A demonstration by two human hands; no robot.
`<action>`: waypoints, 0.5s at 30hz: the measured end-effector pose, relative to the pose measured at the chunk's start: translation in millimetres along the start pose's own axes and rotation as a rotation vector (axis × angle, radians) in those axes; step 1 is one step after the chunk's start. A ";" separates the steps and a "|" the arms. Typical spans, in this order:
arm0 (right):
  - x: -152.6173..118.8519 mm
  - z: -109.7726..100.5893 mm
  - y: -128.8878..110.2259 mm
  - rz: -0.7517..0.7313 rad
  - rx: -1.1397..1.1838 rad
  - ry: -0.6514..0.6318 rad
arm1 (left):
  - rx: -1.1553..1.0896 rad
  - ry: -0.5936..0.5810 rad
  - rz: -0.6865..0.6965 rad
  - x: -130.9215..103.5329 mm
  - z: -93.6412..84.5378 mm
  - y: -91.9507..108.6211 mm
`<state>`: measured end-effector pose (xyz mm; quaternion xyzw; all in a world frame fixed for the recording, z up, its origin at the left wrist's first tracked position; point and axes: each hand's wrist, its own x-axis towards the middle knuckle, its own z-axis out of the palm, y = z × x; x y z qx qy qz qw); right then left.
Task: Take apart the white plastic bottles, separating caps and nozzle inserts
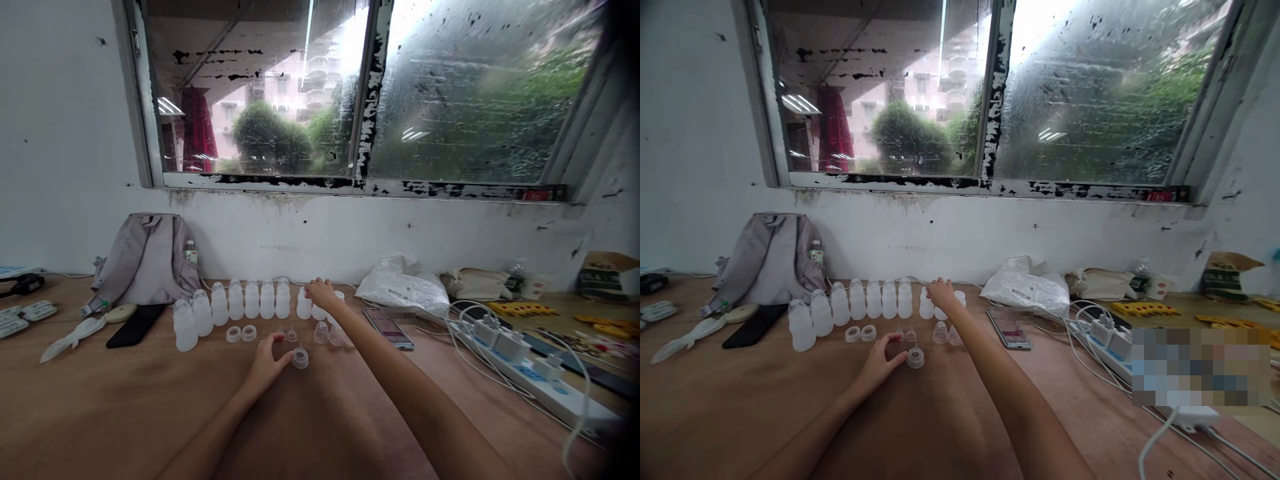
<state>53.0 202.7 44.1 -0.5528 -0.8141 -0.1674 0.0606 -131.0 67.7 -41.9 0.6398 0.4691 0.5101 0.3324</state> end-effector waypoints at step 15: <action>-18.5 -15.5 -3.6 0.033 0.095 0.118 | 0.176 -0.058 0.133 -0.2 1.7 -12.6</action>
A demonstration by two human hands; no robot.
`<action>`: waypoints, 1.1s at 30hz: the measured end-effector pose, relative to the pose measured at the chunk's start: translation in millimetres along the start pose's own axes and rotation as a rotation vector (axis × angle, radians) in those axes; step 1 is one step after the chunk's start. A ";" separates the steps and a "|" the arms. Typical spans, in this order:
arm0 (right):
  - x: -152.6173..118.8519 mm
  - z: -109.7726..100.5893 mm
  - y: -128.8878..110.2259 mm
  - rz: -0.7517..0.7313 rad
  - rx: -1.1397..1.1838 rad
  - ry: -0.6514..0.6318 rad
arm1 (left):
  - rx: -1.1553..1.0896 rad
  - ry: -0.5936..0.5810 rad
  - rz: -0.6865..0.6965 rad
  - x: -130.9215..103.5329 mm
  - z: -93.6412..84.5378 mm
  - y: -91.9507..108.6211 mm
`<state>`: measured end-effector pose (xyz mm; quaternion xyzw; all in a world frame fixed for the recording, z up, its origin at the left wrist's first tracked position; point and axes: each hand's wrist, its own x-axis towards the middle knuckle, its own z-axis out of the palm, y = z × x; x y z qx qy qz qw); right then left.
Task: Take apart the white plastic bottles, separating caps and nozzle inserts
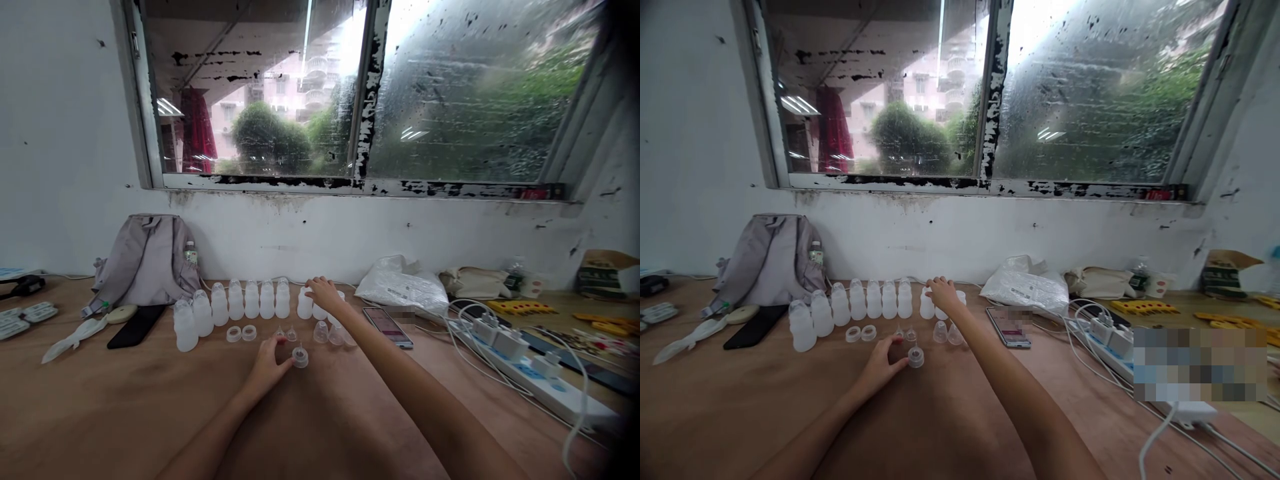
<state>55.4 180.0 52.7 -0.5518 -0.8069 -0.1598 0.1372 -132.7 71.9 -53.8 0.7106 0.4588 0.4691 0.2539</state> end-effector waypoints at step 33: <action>-136.5 37.0 -81.7 -0.117 0.574 0.151 | 0.422 -0.110 0.410 -6.1 -7.5 16.4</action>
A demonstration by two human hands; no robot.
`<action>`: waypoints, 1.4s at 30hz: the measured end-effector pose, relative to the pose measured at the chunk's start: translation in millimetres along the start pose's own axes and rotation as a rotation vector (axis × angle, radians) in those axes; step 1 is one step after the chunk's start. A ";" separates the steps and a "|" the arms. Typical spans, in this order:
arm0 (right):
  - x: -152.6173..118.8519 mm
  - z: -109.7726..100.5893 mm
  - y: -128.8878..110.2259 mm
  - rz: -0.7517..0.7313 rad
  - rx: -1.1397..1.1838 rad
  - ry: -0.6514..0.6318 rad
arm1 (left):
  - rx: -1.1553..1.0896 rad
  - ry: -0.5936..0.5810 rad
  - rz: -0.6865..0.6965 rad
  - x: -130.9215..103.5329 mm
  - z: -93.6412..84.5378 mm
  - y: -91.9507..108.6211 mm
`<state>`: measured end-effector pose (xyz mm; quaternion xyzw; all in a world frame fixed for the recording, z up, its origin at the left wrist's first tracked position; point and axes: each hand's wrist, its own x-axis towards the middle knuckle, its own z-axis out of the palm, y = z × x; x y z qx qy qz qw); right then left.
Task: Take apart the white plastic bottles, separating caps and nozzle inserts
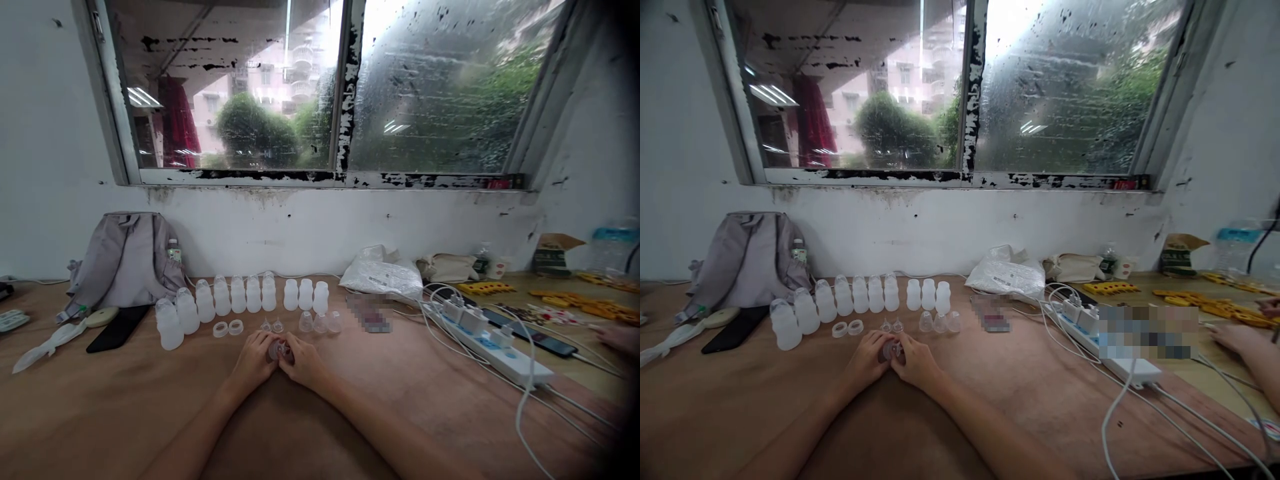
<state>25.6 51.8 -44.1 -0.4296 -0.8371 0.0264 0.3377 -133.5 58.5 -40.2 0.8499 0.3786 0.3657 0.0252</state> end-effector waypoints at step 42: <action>9.0 5.7 17.3 0.188 -0.133 0.005 | 0.461 -0.100 -0.552 3.7 -5.5 -75.0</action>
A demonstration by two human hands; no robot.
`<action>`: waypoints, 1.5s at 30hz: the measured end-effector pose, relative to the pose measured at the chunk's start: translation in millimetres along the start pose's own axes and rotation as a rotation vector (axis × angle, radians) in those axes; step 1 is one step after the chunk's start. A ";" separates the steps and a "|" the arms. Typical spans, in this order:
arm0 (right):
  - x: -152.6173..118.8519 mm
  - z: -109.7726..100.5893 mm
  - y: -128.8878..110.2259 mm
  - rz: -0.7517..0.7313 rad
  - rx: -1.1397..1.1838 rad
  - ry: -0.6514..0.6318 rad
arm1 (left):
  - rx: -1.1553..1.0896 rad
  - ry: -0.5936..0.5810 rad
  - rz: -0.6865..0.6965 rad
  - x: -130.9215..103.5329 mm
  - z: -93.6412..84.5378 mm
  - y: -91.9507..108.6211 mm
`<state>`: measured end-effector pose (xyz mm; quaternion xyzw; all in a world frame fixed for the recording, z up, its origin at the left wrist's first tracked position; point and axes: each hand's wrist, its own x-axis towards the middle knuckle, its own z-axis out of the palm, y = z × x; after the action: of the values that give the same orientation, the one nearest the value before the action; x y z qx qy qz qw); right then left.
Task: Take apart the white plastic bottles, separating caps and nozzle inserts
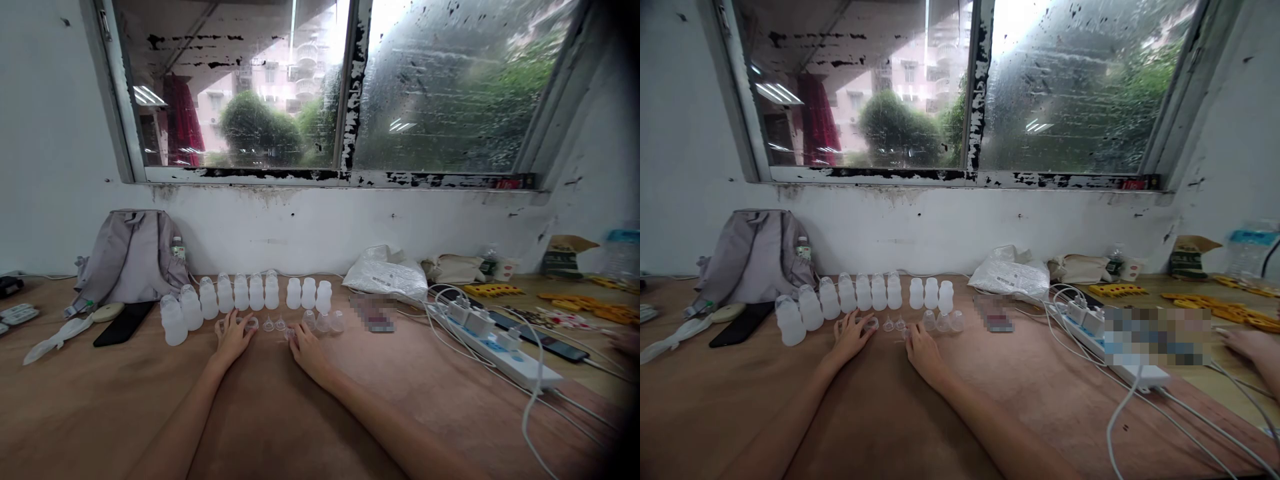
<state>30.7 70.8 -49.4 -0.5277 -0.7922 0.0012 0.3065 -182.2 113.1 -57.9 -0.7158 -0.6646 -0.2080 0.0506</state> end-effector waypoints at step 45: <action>123.2 -11.3 -22.4 -0.057 0.017 0.166 | 0.006 0.183 0.129 -9.5 -2.0 4.6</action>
<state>-14.0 160.3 26.7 -0.5006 -0.7788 -0.0447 0.3752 -178.5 103.1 -58.6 -0.7350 -0.6105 -0.2667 0.1265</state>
